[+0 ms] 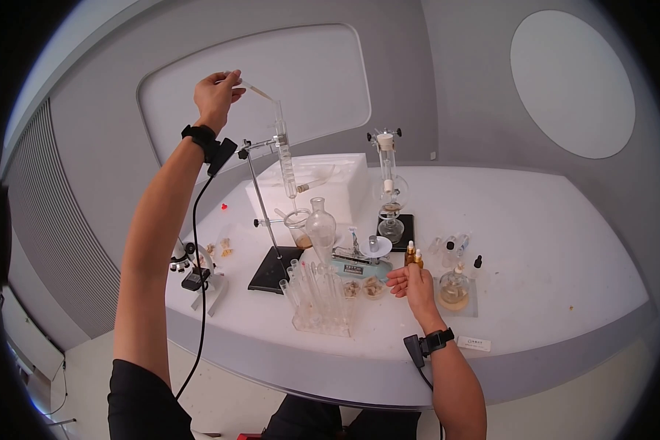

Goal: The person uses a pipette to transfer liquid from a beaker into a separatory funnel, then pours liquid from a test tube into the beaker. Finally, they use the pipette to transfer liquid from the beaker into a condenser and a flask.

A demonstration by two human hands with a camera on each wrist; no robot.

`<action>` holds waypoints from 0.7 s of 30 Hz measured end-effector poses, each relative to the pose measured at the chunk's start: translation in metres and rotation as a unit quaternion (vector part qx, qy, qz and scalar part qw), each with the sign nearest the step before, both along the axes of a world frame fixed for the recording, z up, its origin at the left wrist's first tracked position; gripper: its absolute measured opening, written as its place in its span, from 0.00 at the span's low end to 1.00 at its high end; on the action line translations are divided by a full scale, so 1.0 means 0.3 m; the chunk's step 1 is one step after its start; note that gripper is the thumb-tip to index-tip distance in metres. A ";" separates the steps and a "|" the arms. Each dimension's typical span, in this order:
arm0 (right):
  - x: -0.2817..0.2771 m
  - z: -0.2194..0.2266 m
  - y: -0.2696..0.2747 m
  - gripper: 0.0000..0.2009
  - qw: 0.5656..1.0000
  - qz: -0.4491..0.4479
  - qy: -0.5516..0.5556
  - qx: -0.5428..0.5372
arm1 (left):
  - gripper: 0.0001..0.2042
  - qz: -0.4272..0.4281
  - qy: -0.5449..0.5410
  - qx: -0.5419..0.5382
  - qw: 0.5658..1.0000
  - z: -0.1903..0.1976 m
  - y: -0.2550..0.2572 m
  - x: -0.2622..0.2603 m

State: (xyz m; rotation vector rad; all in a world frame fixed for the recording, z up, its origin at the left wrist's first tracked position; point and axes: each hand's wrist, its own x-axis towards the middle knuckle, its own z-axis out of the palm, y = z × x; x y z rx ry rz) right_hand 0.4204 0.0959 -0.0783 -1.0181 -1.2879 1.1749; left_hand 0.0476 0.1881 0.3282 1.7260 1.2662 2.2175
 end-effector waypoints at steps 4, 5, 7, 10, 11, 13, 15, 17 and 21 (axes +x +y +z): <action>-0.002 0.009 -0.005 0.33 1.000 -0.002 0.000 -0.001 | 0.13 0.005 0.002 -0.005 1.000 0.002 -0.009 0.007; -0.002 0.010 -0.006 0.33 1.000 -0.002 0.000 -0.001 | 0.13 0.005 0.002 -0.005 1.000 0.002 -0.006 0.005; 0.000 0.010 -0.006 0.33 1.000 0.000 -0.001 -0.002 | 0.13 0.000 -0.003 -0.003 1.000 0.002 0.000 0.001; -0.001 0.007 -0.005 0.33 1.000 0.000 0.001 0.002 | 0.13 0.000 -0.003 -0.005 1.000 0.002 -0.003 0.003; -0.001 0.009 -0.005 0.33 1.000 0.001 0.001 0.001 | 0.13 0.000 -0.003 -0.005 1.000 0.003 -0.002 0.003; -0.001 0.009 -0.005 0.33 1.000 0.000 0.001 0.000 | 0.13 0.001 -0.004 -0.005 1.000 0.003 -0.004 0.004; -0.001 0.009 -0.007 0.33 1.000 0.000 0.000 0.002 | 0.13 0.002 -0.002 -0.005 1.000 0.002 -0.005 0.004; 0.000 0.009 -0.007 0.33 1.000 0.000 0.000 0.004 | 0.13 0.003 -0.001 -0.005 1.000 0.002 -0.007 0.005; -0.003 0.014 -0.010 0.32 1.000 -0.004 0.008 0.003 | 0.13 0.006 0.002 -0.004 1.000 0.003 -0.008 0.007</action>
